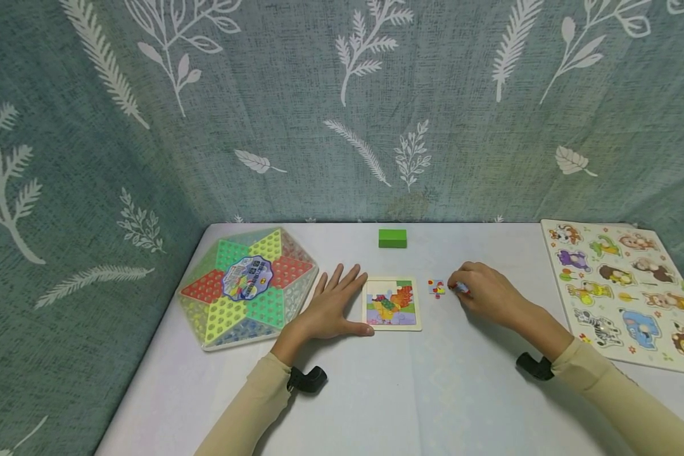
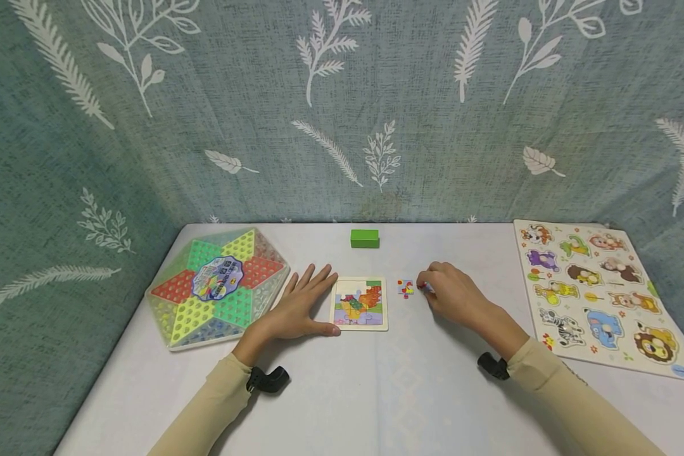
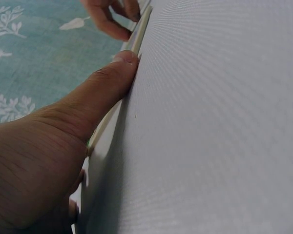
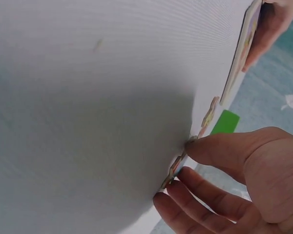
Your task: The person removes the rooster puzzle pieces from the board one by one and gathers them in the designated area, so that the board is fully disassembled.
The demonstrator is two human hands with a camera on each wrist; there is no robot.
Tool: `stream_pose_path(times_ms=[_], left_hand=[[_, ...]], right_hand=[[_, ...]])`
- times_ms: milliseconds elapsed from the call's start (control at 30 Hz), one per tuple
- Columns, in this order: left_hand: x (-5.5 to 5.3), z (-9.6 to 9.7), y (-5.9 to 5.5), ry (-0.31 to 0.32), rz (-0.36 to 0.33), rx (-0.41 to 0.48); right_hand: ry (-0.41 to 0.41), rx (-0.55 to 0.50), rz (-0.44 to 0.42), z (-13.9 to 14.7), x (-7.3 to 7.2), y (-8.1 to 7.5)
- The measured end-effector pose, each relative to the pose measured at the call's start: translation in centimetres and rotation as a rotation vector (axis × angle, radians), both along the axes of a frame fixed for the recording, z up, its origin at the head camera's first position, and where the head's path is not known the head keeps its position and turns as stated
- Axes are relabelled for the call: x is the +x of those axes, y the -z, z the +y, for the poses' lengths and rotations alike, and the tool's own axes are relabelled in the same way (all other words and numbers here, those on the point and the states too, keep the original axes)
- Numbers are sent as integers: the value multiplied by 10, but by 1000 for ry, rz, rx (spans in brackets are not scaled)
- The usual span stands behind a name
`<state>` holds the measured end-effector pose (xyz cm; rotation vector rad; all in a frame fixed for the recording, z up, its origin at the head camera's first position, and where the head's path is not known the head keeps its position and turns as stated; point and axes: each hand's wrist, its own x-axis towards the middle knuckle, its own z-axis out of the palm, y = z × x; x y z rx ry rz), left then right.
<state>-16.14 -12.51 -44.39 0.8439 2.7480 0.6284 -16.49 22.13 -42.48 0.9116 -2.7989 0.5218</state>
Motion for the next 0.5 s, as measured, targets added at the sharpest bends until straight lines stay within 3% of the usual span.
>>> stream_pose_path(times_ms=[500], left_hand=[[-1,1,1,5,-2,-8]], right_hand=[[51,-37,4,-12,4,-14]])
